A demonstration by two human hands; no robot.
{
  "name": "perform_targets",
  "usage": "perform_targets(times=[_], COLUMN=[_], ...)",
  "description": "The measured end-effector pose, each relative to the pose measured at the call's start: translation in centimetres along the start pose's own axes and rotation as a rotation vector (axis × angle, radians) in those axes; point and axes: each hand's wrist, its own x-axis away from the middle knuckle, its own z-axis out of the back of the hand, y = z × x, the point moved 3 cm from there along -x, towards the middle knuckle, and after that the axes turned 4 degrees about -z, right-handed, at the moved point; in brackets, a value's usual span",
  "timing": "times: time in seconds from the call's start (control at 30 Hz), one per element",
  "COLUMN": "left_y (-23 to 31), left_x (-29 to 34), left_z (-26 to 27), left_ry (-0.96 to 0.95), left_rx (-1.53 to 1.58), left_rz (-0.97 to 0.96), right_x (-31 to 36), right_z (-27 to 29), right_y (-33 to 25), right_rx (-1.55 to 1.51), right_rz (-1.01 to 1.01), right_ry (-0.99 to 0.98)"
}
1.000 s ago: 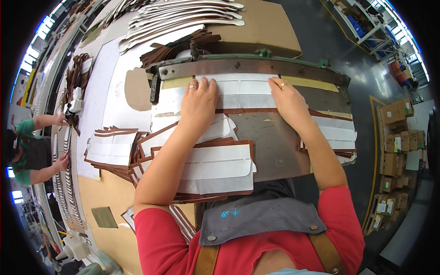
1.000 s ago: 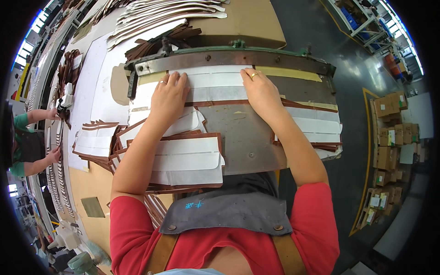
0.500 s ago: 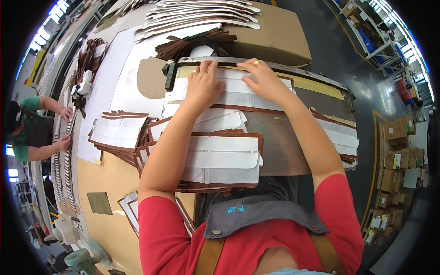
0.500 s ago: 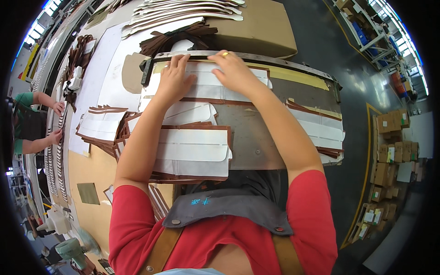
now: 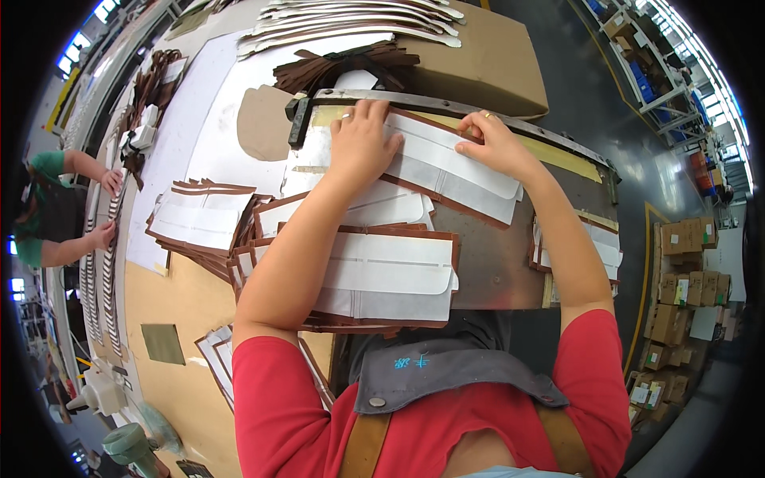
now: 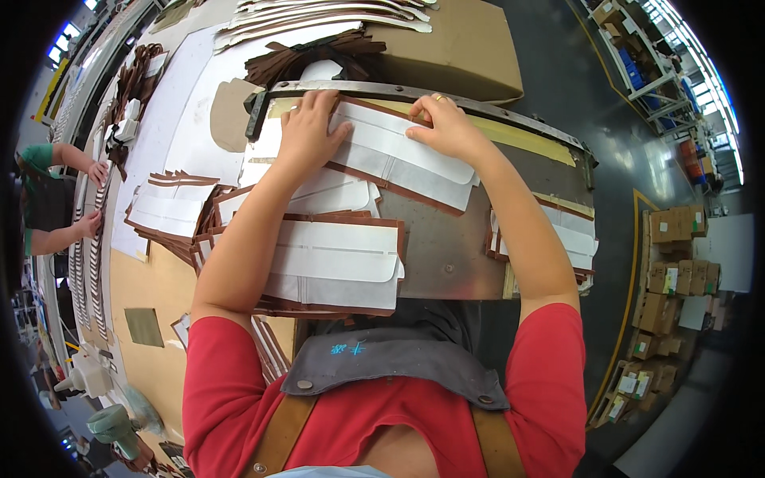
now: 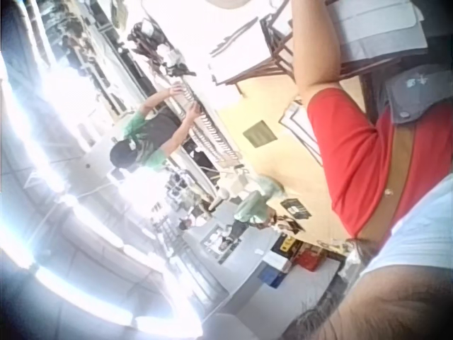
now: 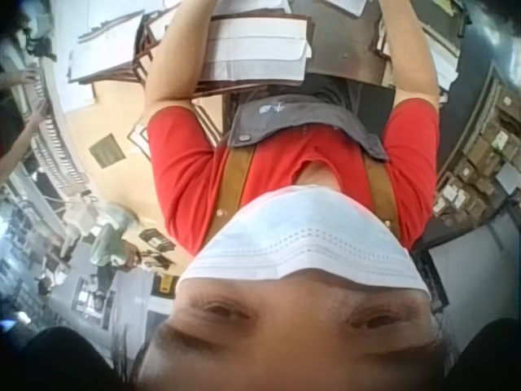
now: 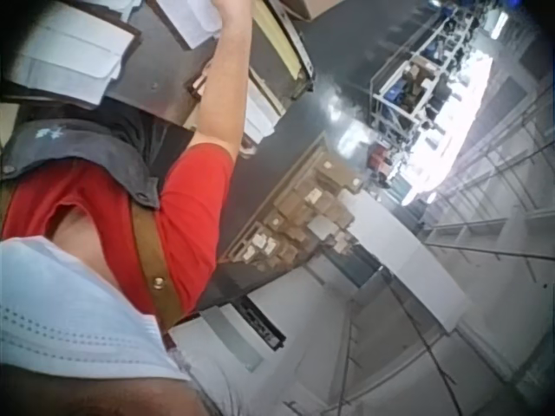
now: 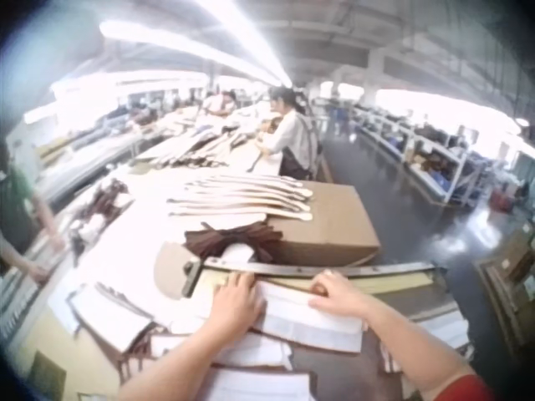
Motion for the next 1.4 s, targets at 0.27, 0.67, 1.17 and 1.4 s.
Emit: perform_targets(times=[0.27,0.67,1.17,1.4], left_y=[0.9,3.4,3.1,2.7], left_x=[-1.4,-1.5,1.1,1.0], left_z=[0.4,5.6,0.7,-0.7], left_ry=[-0.056,0.506,-0.365,-0.329], left_rx=[0.817,0.196,-0.229,-0.2], left_rz=[0.21,-0.226,-0.14,-0.144], right_x=[-0.6,1.9,7.2,6.6], right_z=[0.9,8.2,1.6,-0.1], right_y=[-3.3,-3.2,0.7,2.0], right_rx=[-0.416,-1.136,0.065,0.342], right_rz=[0.106,0.023,-0.001,0.062], right_ry=[0.003,0.634,0.333,0.245])
